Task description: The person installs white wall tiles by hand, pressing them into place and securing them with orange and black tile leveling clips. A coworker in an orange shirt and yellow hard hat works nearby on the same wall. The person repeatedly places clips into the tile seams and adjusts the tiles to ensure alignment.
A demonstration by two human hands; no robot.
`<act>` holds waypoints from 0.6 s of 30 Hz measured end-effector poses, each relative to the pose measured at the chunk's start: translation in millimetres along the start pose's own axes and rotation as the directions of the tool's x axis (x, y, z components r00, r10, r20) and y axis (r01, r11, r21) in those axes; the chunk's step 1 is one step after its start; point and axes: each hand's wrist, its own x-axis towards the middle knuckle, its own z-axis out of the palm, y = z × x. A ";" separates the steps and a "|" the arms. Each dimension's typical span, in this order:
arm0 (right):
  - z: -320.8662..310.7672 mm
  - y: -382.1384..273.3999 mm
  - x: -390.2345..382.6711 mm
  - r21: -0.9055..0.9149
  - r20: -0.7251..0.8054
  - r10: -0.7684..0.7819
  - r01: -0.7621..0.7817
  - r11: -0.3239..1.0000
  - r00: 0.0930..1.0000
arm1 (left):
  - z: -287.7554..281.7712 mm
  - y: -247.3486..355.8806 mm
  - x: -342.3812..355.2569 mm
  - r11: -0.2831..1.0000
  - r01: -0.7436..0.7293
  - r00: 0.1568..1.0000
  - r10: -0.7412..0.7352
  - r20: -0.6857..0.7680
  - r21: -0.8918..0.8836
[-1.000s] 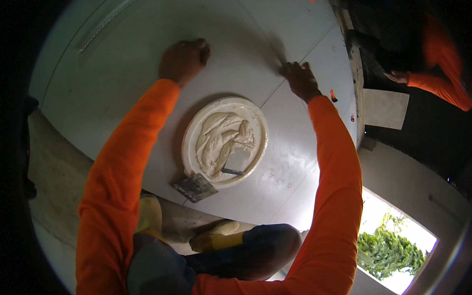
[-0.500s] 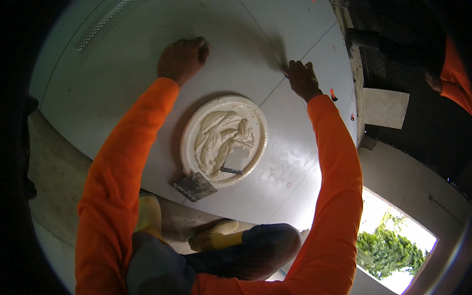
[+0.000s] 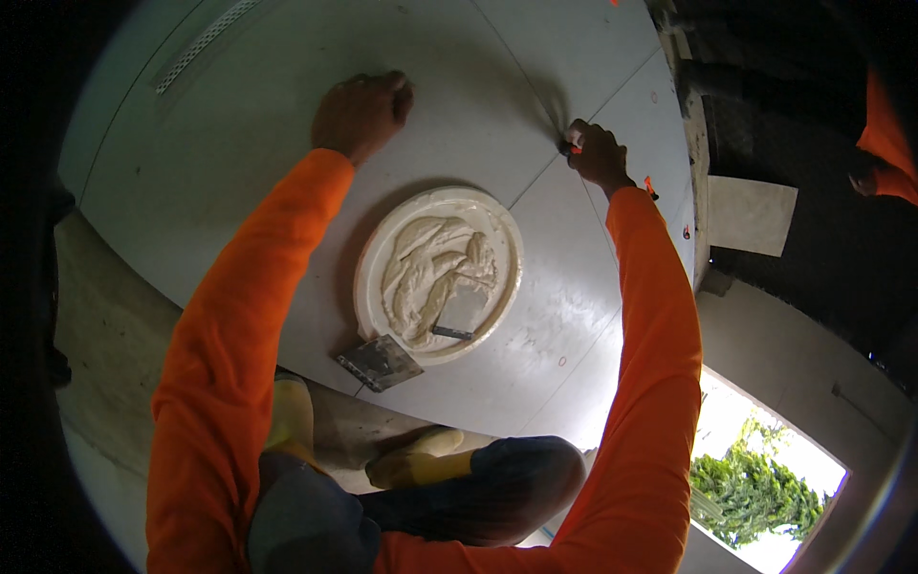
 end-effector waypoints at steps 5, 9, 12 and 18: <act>6.4 0.4 3.2 0.045 0.021 0.083 -0.084 0.995 0.996 | -3.8 2.0 1.6 1.000 0.012 0.995 -0.014 0.094 0.023; 5.0 -6.0 2.6 -0.055 -0.105 -0.115 0.110 0.992 0.988 | -6.9 0.9 0.5 1.000 -0.009 0.997 0.008 0.080 0.007; 0.8 -9.8 -3.0 -0.301 -0.088 -0.340 0.301 0.905 0.936 | -4.4 0.4 0.1 1.000 0.012 0.997 -0.012 0.071 0.001; 8.5 -7.0 -11.5 -0.315 -0.198 -0.244 0.174 0.933 0.949 | 3.1 -0.3 0.2 1.000 -0.001 1.000 0.001 -0.023 -0.015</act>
